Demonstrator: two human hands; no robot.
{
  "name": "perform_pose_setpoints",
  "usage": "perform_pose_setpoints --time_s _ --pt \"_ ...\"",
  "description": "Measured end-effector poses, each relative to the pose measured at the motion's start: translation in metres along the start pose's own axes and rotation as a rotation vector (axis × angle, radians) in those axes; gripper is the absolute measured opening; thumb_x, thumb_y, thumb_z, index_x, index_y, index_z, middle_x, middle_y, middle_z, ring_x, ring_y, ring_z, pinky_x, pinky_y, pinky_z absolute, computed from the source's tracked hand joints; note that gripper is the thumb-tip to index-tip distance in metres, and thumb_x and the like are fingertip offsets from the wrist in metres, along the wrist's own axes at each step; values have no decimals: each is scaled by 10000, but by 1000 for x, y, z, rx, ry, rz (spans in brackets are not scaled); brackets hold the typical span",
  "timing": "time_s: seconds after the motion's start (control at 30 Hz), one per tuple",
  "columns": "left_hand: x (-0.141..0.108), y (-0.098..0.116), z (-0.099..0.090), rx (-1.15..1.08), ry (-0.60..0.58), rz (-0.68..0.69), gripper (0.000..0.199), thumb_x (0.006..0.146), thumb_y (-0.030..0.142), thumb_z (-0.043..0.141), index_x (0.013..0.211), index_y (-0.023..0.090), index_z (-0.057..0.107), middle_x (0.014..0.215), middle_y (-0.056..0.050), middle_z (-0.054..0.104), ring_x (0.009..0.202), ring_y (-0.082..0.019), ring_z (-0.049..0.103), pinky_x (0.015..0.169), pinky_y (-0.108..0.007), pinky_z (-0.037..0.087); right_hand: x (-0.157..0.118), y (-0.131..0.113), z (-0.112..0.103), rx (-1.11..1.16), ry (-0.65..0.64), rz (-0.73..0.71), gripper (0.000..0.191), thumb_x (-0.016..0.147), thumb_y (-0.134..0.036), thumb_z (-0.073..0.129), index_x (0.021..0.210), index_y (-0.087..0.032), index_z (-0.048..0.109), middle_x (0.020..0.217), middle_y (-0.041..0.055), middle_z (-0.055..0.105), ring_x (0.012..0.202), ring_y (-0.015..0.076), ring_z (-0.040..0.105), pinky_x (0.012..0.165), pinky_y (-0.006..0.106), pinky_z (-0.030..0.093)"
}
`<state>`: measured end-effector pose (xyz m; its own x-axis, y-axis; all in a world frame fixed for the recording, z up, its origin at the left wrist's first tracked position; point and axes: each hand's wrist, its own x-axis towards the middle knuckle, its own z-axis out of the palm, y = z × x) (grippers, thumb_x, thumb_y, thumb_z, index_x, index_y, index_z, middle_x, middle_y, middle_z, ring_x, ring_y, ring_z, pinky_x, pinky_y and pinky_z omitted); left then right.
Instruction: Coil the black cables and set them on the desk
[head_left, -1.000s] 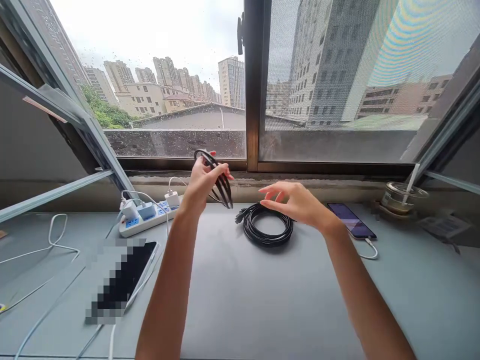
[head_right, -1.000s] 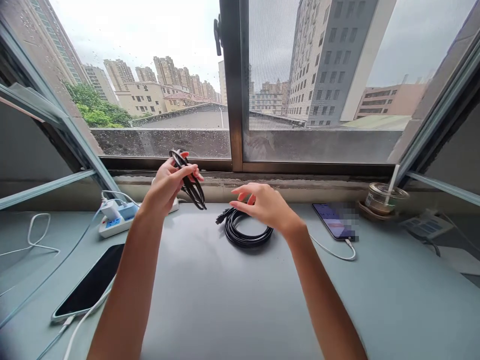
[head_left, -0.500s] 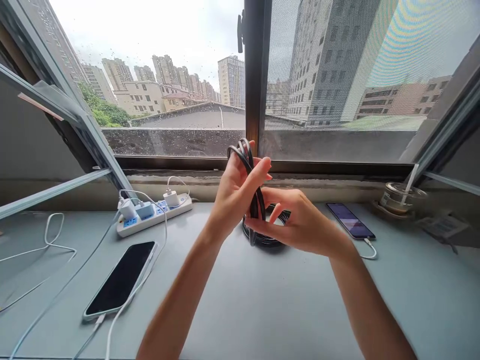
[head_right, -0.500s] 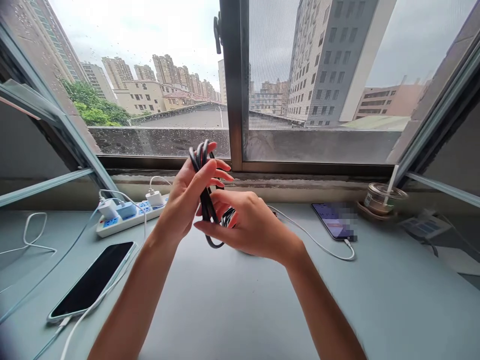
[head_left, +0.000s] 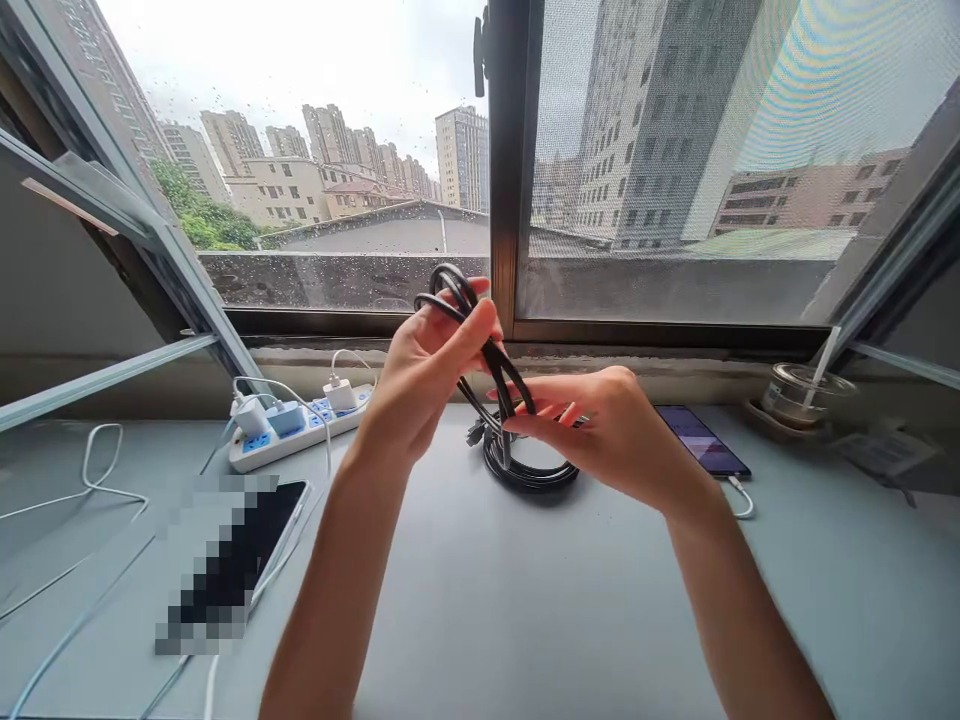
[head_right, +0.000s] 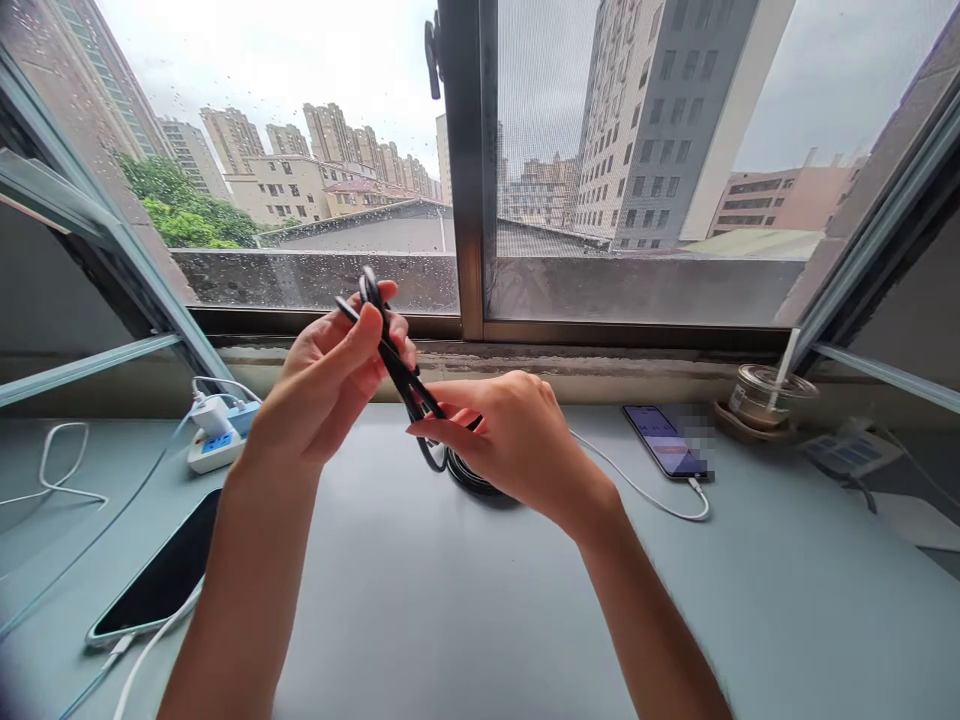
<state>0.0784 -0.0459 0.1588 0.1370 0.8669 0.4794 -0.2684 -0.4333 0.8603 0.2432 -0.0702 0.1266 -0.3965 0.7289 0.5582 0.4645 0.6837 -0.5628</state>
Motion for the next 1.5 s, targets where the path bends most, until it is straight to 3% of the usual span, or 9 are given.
perform_pose_setpoints --time_s 0.23,0.43,0.57,0.67,0.9,1.03,1.17,1.37,1.5 --pt "10 -2 -14 140 107 -95 400 722 507 751 708 188 510 517 55 365 417 -34 378 368 -155 266 4 5 0 142 172 -14 224 832 -415 654 925 -215 697 770 -3 701 642 134 646 589 235 497" --pt "3 14 -13 192 11 -227 344 771 555 640 801 221 563 427 84 189 315 -24 204 338 -141 98 9 -1 0 552 207 50 221 888 -407 584 965 -206 534 741 -31 662 575 93 643 551 198 523" --pt "-2 22 -14 132 -10 -298 233 745 429 587 826 211 594 423 65 245 330 -37 239 340 -142 156 12 -1 1 715 217 63 198 933 -414 506 997 -232 459 643 -83 553 425 57 560 415 176 442" --pt "-2 25 -18 75 -33 -295 259 692 397 551 818 180 615 444 23 365 364 -68 346 354 -170 253 13 0 -1 792 244 109 201 940 -429 479 1031 -253 439 722 -70 552 381 36 496 322 170 343" --pt "-2 34 -21 -107 104 -201 209 793 267 439 751 143 602 422 21 340 380 -78 371 385 -176 317 20 -4 -9 1177 632 390 41 913 -190 468 938 -212 491 803 -52 593 363 -1 383 261 135 226" --pt "2 45 -37 -278 119 -193 274 867 185 295 740 163 537 367 72 209 308 -63 199 300 -177 179 26 3 -21 1453 873 455 121 880 -84 440 864 -190 497 662 -89 551 340 -10 321 266 85 220" --pt "8 47 -55 -297 113 -128 351 898 148 219 813 174 559 333 101 147 300 -68 19 264 -198 48 24 12 -35 1401 942 383 101 840 -105 495 826 -196 538 638 -86 543 334 3 284 260 104 206" --pt "11 45 -62 -71 240 -168 432 921 330 316 550 206 498 295 75 131 266 -76 70 256 -231 57 10 21 -54 1214 826 286 121 749 -110 599 788 -221 623 668 -71 541 350 7 214 272 148 162" --pt "14 42 -58 -144 180 -173 494 883 393 339 424 217 387 289 65 68 274 -72 92 261 -210 76 8 27 -55 1076 814 287 127 724 -170 631 835 -226 652 742 -47 558 362 10 244 296 196 153"
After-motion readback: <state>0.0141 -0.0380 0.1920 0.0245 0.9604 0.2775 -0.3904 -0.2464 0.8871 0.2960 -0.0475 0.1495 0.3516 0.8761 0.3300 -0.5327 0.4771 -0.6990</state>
